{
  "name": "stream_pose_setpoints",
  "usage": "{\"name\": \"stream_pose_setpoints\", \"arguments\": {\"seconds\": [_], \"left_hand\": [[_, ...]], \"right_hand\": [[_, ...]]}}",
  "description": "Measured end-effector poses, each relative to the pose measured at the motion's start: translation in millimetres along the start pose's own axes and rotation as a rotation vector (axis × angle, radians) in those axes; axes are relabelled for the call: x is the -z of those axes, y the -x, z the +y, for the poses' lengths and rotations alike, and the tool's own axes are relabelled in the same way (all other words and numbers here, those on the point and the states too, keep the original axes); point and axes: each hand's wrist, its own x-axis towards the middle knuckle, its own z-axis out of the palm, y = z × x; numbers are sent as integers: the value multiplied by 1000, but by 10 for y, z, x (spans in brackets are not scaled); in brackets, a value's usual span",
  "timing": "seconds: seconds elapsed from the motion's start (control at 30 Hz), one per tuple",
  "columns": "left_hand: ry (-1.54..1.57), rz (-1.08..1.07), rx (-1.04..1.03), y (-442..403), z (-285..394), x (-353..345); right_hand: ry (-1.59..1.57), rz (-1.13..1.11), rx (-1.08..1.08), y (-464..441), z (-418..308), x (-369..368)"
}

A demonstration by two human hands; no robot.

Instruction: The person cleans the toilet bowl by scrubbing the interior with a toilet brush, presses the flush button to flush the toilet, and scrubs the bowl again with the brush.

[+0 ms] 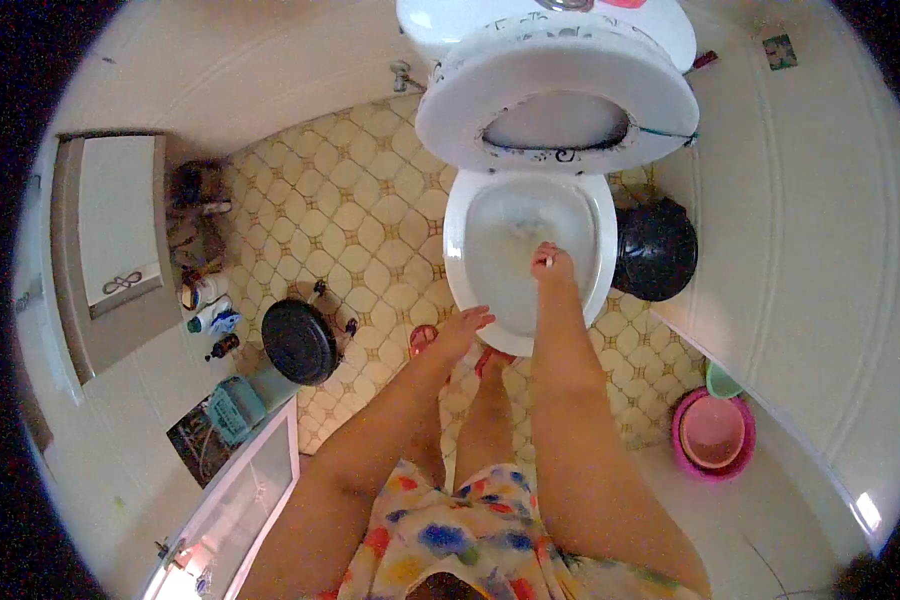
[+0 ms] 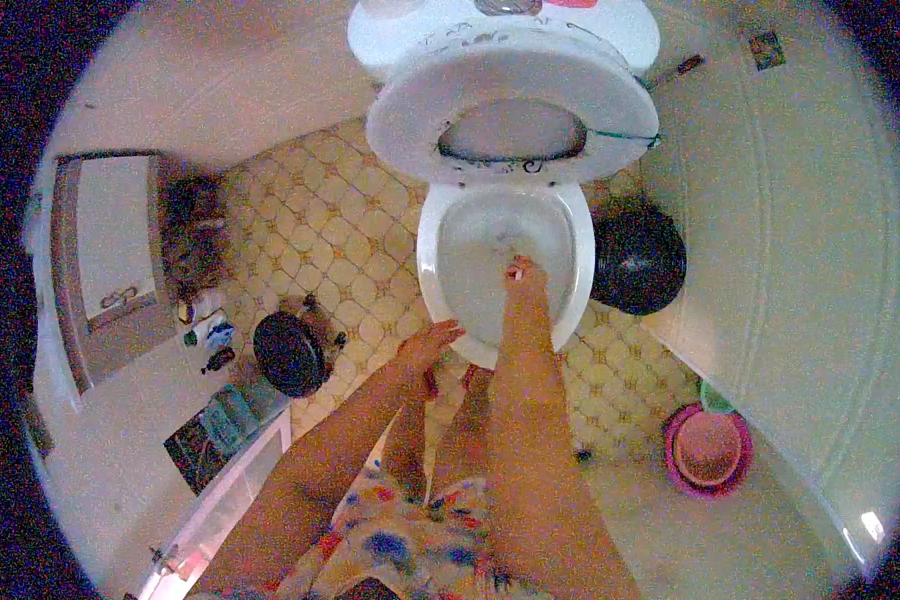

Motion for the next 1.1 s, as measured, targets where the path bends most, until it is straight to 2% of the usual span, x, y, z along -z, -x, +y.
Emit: {"name": "stream_pose_setpoints", "arguments": {"seconds": [0.03, 0.07, 0.13, 0.23, 0.27, 0.33, 0.4, 0.43, 0.47, 0.57, 0.67, 0.77, 0.83, 0.9, 0.93, 0.97, 1.03, 1.1], "left_hand": [[-16, 14, 70, -51, -42, -8], [-28, 22, 139, -80, -53, -47], [190, 57, 209, -84, 15, -81], [417, 98, 289, -118, 90, -103], [475, 113, 308, -136, 99, -87], [249, 81, 63, -114, 23, -26], [274, 95, 49, -111, -67, -26], [413, 121, 152, -157, -80, -51], [549, 146, 254, -191, -94, -56], [523, 144, 214, -109, -96, -55], [164, 27, 24, -65, -211, -35], [548, 19, 273, -136, -477, -78], [242, 24, 140, -3, -263, -13], [132, 39, 64, 36, -277, -1], [177, 50, 49, -18, -444, -19], [224, 60, 35, -45, -607, -61], [423, 95, 214, 90, -186, -44], [551, 91, 313, 99, 11, -42]], "right_hand": [[-129, -125, -93, -175, -35, 155], [-53, -64, -64, -67, -11, 146], [90, 68, 3, 369, 112, 78], [108, -60, -27, 732, -14, -51], [139, -38, -8, 761, -39, -162], [202, 7, 25, 679, -68, -364], [244, 160, 103, 401, 70, -473], [264, 237, 145, 330, 145, -494], [308, 220, 114, 297, 207, -482], [378, 163, 59, 464, 309, -520], [318, 52, 66, 996, 82, -591], [260, -66, 15, 1192, -176, -551], [248, -83, 20, 1109, -160, -446], [342, -1, 50, 1027, 97, -514], [389, 39, 70, 971, 202, -571], [386, -11, 71, 946, 241, -619], [384, -105, 81, 872, 253, -594], [220, -276, -66, 735, -34, -386]]}}
